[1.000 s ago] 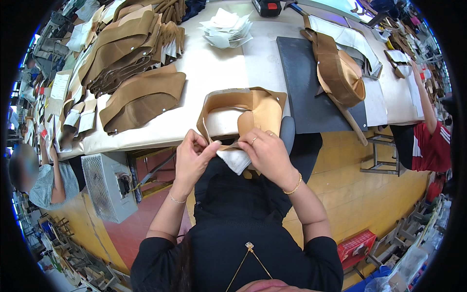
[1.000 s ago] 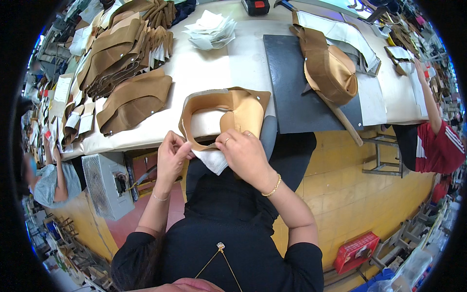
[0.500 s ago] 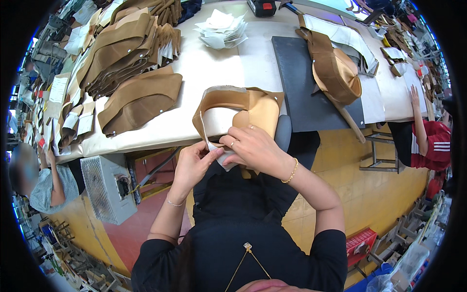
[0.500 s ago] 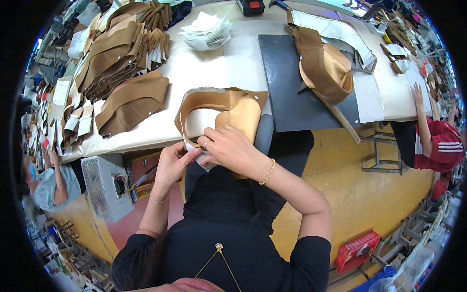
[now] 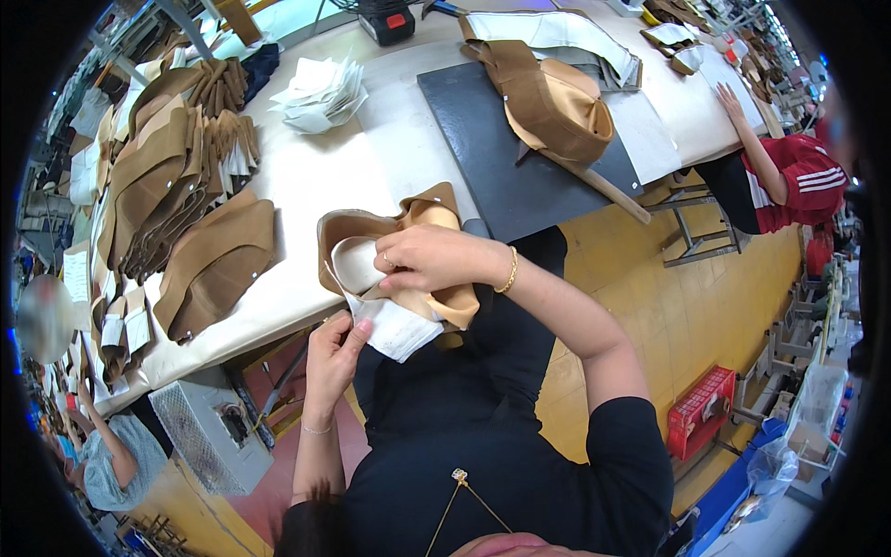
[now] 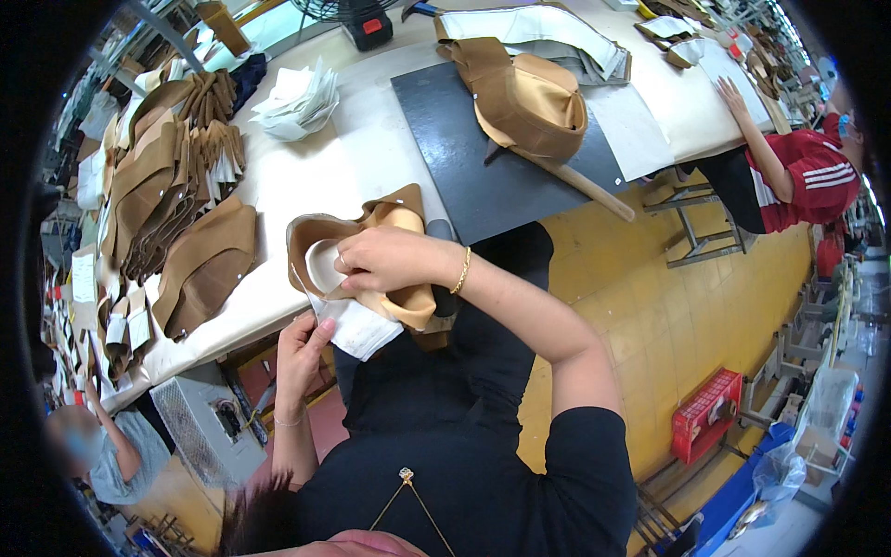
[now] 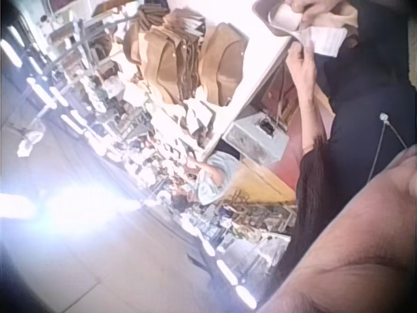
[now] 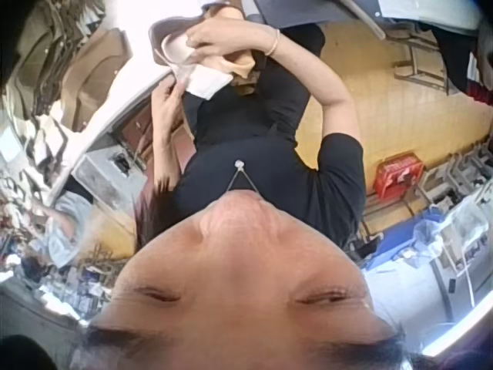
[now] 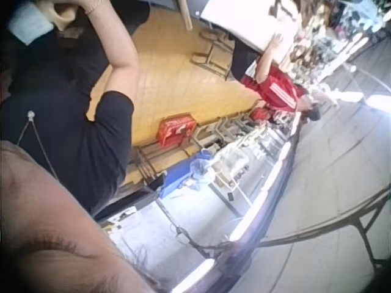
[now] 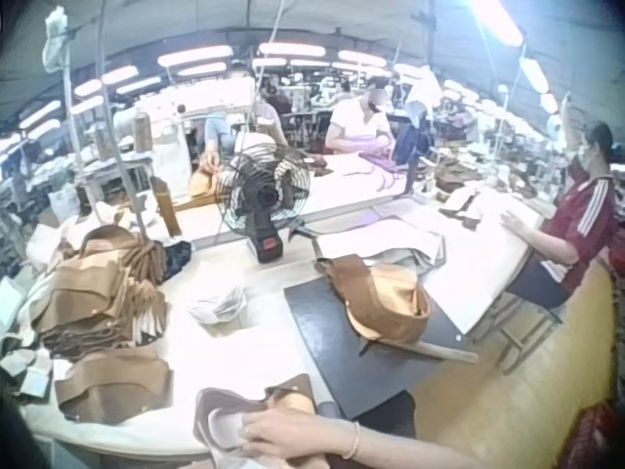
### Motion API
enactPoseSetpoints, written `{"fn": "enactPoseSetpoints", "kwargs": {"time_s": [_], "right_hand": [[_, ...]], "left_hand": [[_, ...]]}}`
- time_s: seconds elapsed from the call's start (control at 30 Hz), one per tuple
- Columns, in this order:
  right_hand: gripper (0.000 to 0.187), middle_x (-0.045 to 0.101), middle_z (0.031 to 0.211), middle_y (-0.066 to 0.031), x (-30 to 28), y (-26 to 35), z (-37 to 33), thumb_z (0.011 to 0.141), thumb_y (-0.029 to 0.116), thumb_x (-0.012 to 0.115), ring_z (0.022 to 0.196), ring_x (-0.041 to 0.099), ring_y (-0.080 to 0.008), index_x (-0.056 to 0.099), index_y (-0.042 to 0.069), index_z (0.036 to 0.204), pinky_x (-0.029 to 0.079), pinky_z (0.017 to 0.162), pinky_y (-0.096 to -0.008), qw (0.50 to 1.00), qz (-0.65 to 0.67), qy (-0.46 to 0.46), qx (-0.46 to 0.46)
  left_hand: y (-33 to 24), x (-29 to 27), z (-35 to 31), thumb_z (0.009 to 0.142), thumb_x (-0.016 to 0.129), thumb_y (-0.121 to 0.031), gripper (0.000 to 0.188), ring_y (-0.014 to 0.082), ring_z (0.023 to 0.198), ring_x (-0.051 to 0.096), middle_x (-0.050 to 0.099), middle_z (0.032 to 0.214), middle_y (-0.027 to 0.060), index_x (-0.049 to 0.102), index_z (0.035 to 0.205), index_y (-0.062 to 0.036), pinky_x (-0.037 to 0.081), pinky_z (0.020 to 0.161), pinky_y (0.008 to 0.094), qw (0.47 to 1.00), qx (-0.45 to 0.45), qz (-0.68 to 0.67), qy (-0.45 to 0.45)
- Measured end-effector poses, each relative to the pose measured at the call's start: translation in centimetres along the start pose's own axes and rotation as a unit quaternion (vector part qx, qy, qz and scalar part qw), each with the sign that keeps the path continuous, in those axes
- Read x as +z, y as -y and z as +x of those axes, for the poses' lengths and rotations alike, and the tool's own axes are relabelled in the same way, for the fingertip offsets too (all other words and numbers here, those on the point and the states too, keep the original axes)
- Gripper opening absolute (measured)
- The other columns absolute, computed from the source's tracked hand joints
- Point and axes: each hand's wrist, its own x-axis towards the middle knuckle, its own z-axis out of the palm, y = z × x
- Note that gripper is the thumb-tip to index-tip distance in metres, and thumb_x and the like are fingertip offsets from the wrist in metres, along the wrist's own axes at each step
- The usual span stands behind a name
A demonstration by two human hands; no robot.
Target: The person shapes and smooths tan leather pieces using a wooden mallet and a curved metal tool. They repeatedly tap the leather, fold edges, and press seams to form the material into a curved shape.
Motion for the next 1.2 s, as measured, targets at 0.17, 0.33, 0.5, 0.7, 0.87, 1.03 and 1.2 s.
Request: {"fn": "enactPoseSetpoints", "kwargs": {"time_s": [0.17, 0.33, 0.5, 0.7, 0.87, 1.03, 1.2], "right_hand": [[0.014, 0.064, 0.089, -0.0142, 2.8, 0.8, -0.1, 0.084, 0.012, 0.062, 0.081, 0.065, -0.0344, 0.065, -0.001, 0.084, 0.052, 0.076, -0.042, 0.999, 0.025, -0.044, 0.005], [0.017, 0.066, 0.088, -0.0168, 3.4, 1.7, 0.1, 0.082, 0.009, 0.063, 0.083, 0.065, -0.0369, 0.06, -0.001, 0.095, 0.052, 0.076, -0.0434, 0.993, 0.089, -0.064, 0.049], [0.043, 0.065, 0.09, -0.0194, 3.1, 1.8, 0.3, 0.079, 0.021, 0.076, 0.087, 0.065, -0.0385, 0.05, 0.0, 0.105, 0.051, 0.075, -0.0441, 0.99, 0.117, -0.06, 0.051], [0.061, 0.063, 0.089, -0.02, 0.8, 2.8, 0.9, 0.071, 0.042, 0.084, 0.089, 0.064, -0.0398, 0.052, -0.003, 0.097, 0.05, 0.077, -0.0457, 0.997, 0.026, -0.01, 0.066], [0.038, 0.064, 0.094, -0.0195, -0.2, 3.0, -2.5, 0.078, 0.025, 0.079, 0.089, 0.064, -0.0372, 0.061, -0.004, 0.097, 0.051, 0.08, -0.0427, 0.989, 0.093, -0.003, 0.114], [0.026, 0.067, 0.093, -0.0173, -1.3, 4.0, -6.9, 0.079, 0.008, 0.074, 0.088, 0.066, -0.0355, 0.063, -0.002, 0.1, 0.053, 0.076, -0.0374, 0.978, 0.138, -0.042, 0.151], [0.033, 0.071, 0.103, -0.016, -0.4, 5.6, -8.5, 0.077, -0.002, 0.071, 0.095, 0.069, -0.0318, 0.066, -0.001, 0.109, 0.054, 0.079, -0.0326, 0.962, 0.153, -0.142, 0.176]], "left_hand": [[-0.8, 0.8, 1.5, 0.091, 0.071, -0.016, 0.033, 0.0061, 0.057, 0.048, 0.055, 0.062, 0.0021, 0.048, 0.073, -0.0006, 0.039, 0.052, 0.0245, 0.986, -0.027, 0.012, -0.166], [-2.9, -0.2, 2.4, 0.093, 0.072, -0.022, 0.034, 0.007, 0.054, 0.044, 0.056, 0.062, 0.0037, 0.053, 0.077, 0.0013, 0.037, 0.049, 0.0259, 0.987, -0.062, 0.103, -0.106], [-0.8, -0.5, 2.3, 0.094, 0.069, -0.017, 0.026, 0.0084, 0.061, 0.047, 0.056, 0.07, 0.0039, 0.057, 0.082, 0.0024, 0.04, 0.056, 0.0255, 0.997, -0.037, 0.045, -0.047], [-3.4, 0.7, 2.3, 0.088, 0.068, -0.005, 0.015, 0.0245, 0.065, 0.058, 0.058, 0.073, 0.0127, 0.06, 0.079, 0.0038, 0.046, 0.063, 0.0344, 0.985, 0.12, 0.118, -0.036], [-4.7, 4.0, 1.6, 0.085, 0.075, -0.013, 0.016, 0.0263, 0.059, 0.061, 0.059, 0.074, 0.0074, 0.062, 0.08, -0.0063, 0.047, 0.052, 0.0366, 0.936, 0.286, 0.18, -0.103], [-4.8, 6.6, 1.2, 0.075, 0.082, -0.01, 0.021, 0.0206, 0.059, 0.059, 0.058, 0.071, 0.0047, 0.062, 0.076, -0.007, 0.046, 0.05, 0.0328, 0.892, 0.386, 0.187, -0.142], [-5.2, 7.9, 1.6, 0.074, 0.081, -0.015, 0.026, 0.0158, 0.057, 0.049, 0.046, 0.068, 0.0006, 0.055, 0.072, -0.0108, 0.039, 0.048, 0.0289, 0.863, 0.428, 0.208, -0.169]]}}
